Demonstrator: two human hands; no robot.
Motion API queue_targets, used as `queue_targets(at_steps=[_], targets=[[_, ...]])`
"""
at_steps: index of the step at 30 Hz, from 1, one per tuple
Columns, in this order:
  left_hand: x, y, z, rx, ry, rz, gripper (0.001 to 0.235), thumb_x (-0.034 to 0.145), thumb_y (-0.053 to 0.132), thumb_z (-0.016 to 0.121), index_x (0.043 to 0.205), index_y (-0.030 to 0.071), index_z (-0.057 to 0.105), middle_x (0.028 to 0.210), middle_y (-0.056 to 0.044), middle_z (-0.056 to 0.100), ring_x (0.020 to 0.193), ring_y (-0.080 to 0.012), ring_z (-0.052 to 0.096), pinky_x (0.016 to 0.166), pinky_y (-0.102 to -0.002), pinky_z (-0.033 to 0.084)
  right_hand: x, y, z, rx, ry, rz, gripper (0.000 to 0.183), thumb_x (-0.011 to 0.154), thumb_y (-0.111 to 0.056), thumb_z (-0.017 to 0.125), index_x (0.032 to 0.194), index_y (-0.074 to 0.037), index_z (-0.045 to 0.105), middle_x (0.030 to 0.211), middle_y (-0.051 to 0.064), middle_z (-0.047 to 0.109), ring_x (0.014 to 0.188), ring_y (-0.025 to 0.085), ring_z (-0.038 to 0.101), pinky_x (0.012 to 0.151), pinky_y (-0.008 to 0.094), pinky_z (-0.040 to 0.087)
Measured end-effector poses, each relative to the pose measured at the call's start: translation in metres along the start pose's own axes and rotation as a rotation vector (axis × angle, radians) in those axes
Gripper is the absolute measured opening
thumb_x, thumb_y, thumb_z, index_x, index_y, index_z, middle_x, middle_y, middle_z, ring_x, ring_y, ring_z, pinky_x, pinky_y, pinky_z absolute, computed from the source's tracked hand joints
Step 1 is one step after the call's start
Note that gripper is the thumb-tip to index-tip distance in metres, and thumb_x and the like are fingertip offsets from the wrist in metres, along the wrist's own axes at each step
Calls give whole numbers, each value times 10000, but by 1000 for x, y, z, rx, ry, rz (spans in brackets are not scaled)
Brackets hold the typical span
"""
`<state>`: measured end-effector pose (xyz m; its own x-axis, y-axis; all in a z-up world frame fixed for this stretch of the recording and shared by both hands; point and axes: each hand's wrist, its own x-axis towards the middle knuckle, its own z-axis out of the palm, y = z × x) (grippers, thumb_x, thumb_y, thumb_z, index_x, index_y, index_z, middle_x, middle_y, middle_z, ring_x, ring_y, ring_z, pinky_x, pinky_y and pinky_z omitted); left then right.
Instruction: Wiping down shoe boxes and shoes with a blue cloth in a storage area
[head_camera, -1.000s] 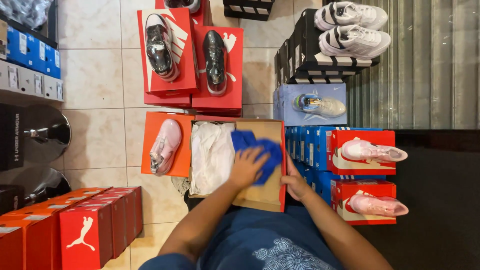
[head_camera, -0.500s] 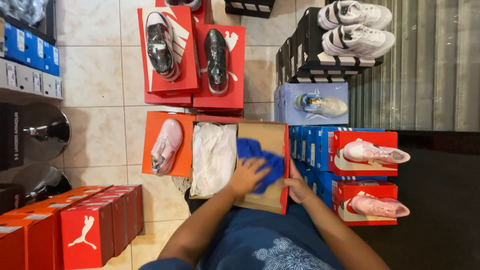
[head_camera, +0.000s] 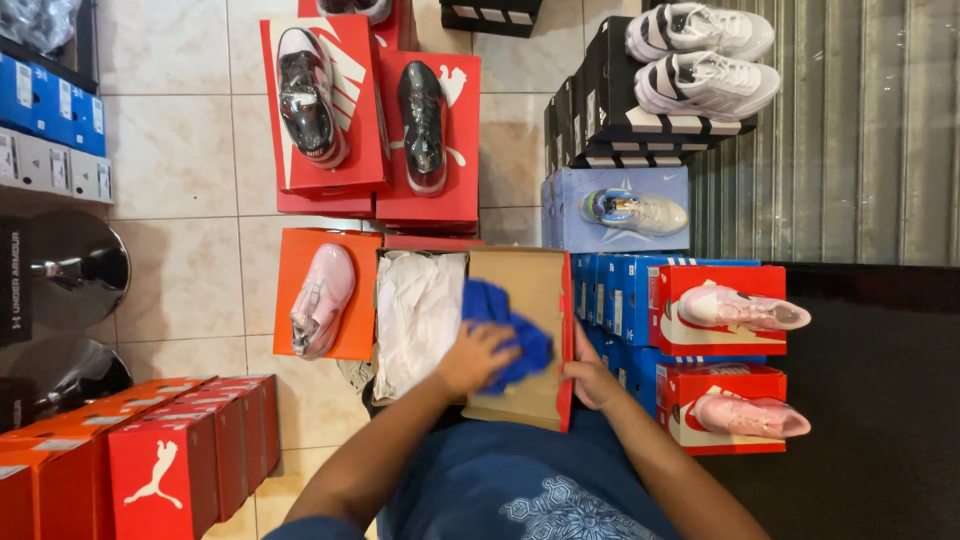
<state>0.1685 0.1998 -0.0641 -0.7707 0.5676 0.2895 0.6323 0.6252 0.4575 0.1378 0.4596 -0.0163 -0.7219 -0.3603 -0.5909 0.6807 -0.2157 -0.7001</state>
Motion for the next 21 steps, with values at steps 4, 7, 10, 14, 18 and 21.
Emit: queue_targets(at_steps=[4, 7, 10, 14, 18, 21], targets=[[78, -31, -12, 134, 36, -476, 599, 752, 354, 814, 1307, 308, 596, 1405, -57, 526, 1280, -330, 485, 984, -581, 386, -9, -25, 27, -22, 0, -8, 1263, 466, 144, 489, 1641, -249, 244, 1444, 126, 561, 1233, 347, 594, 988, 517, 509], [88, 4, -14, 108, 51, -553, 577, 752, 361, 817, 1286, 309, 603, 1377, -44, 536, 1272, -320, 486, 974, -573, 389, -6, -9, 5, -8, 7, -4, 1248, 465, 136, 509, 1632, -236, 267, 1399, 138, 589, 1186, 361, 618, 955, 531, 523], [37, 41, -11, 3, -28, -351, 630, 693, 376, 837, 1276, 345, 601, 1365, -8, 547, 1255, -290, 497, 966, -559, 383, 4, 2, -16, 4, 8, 4, 1251, 441, 136, 514, 1620, -223, 302, 1394, 151, 601, 1163, 368, 629, 936, 522, 530], [-15, 20, -9, -98, -52, 45, 569, 786, 493, 662, 1335, 388, 557, 1410, -12, 538, 1272, -254, 508, 992, -523, 345, 6, 36, -38, -5, 14, 16, 1205, 451, 129, 518, 1592, -218, 355, 1325, 121, 637, 1076, 326, 662, 868, 458, 552], [53, -8, -23, 1, -81, -146, 648, 694, 378, 823, 1297, 368, 587, 1428, -18, 540, 1244, -290, 521, 979, -579, 395, -5, -5, 11, 21, 33, -15, 1217, 446, 123, 512, 1603, -209, 337, 1340, 140, 630, 1120, 340, 661, 888, 478, 556], [100, -2, -28, 66, 58, -564, 661, 746, 362, 814, 1355, 363, 560, 1432, -10, 509, 1285, -274, 484, 984, -534, 381, -4, -2, 7, 29, 53, 5, 1218, 451, 111, 515, 1606, -230, 337, 1261, 134, 638, 1046, 347, 661, 841, 488, 565]])
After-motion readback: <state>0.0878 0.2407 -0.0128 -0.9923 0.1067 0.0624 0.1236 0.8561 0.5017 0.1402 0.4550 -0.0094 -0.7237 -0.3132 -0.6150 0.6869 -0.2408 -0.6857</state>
